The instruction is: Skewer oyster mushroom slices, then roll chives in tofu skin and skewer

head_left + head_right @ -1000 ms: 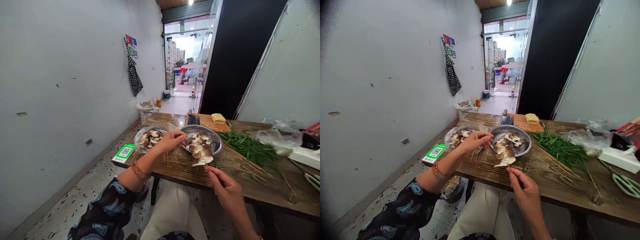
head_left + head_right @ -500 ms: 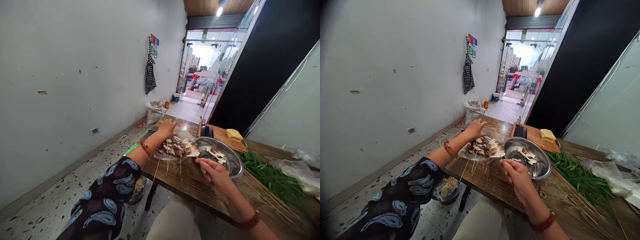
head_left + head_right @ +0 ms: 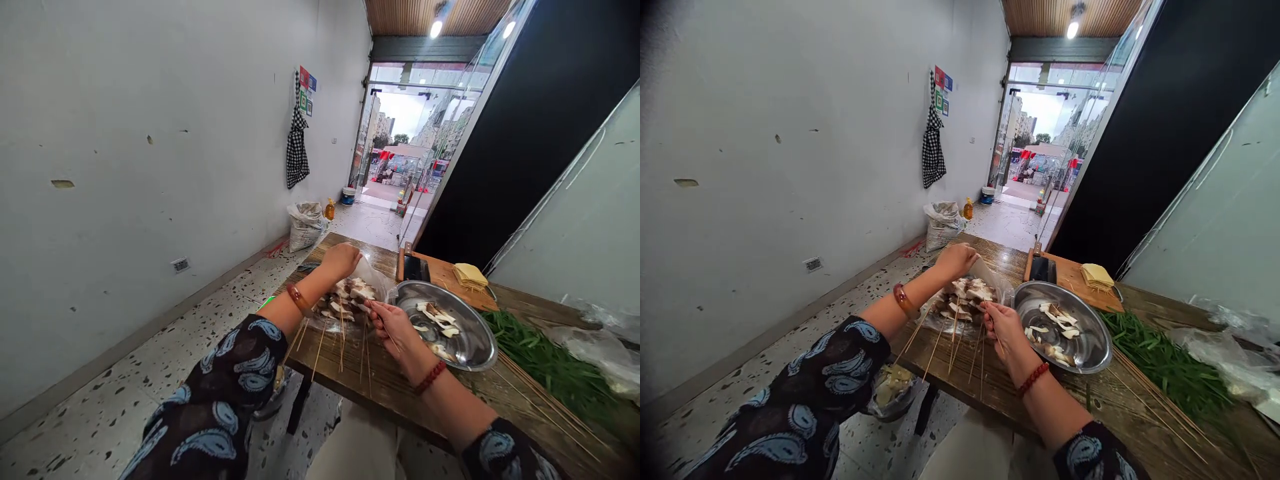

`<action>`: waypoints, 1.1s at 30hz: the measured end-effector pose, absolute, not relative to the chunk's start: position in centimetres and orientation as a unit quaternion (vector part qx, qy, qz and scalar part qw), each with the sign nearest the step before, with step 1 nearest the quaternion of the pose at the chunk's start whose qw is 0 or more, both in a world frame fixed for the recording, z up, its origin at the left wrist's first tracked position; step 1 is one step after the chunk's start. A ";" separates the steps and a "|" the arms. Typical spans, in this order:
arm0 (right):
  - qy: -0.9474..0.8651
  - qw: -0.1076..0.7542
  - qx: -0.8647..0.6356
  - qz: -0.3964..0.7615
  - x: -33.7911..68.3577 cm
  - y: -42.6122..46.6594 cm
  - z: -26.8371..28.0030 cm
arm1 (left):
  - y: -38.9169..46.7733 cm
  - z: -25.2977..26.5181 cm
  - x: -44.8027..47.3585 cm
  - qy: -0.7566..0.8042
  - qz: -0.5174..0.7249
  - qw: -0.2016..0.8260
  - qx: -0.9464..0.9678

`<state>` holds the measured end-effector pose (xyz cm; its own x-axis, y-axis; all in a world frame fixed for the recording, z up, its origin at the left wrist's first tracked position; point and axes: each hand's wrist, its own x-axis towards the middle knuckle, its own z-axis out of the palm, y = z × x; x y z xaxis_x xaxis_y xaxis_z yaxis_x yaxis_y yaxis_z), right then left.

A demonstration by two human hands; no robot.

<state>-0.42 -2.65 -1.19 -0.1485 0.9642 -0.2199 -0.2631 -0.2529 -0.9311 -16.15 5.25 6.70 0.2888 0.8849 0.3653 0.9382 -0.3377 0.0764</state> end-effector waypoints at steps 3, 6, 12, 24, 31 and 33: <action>-0.410 0.463 -0.470 0.631 -1.3 -1.9 -1.7 | 4.5 7.0 -16.0 -0.568 -0.186 0.079 -0.798; -0.440 0.449 -0.483 0.609 -1.5 -2.3 -2.1 | 4.1 6.8 -16.1 -0.568 -0.183 0.073 -0.799; -0.484 0.467 -0.490 0.555 -0.8 -4.1 -1.7 | 4.1 6.8 -16.3 -0.556 -0.180 0.055 -0.810; -0.519 0.477 -0.453 0.546 -0.6 -4.4 -1.0 | 3.8 6.3 -16.0 -0.531 -0.201 0.056 -0.821; -0.632 0.511 -0.449 0.371 8.7 -12.2 -1.7 | -5.9 6.5 -11.4 -0.444 -0.427 -0.075 -0.784; -0.565 0.548 -0.505 0.354 12.1 -13.1 -3.2 | -9.6 4.9 -8.8 -0.440 -0.469 -0.198 -0.739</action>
<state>12.06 -13.06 -3.15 0.1115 0.9587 0.2615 0.1832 0.2388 -0.9536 -8.77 -9.57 4.88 0.1715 0.8368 0.5200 0.4659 -0.5339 0.7056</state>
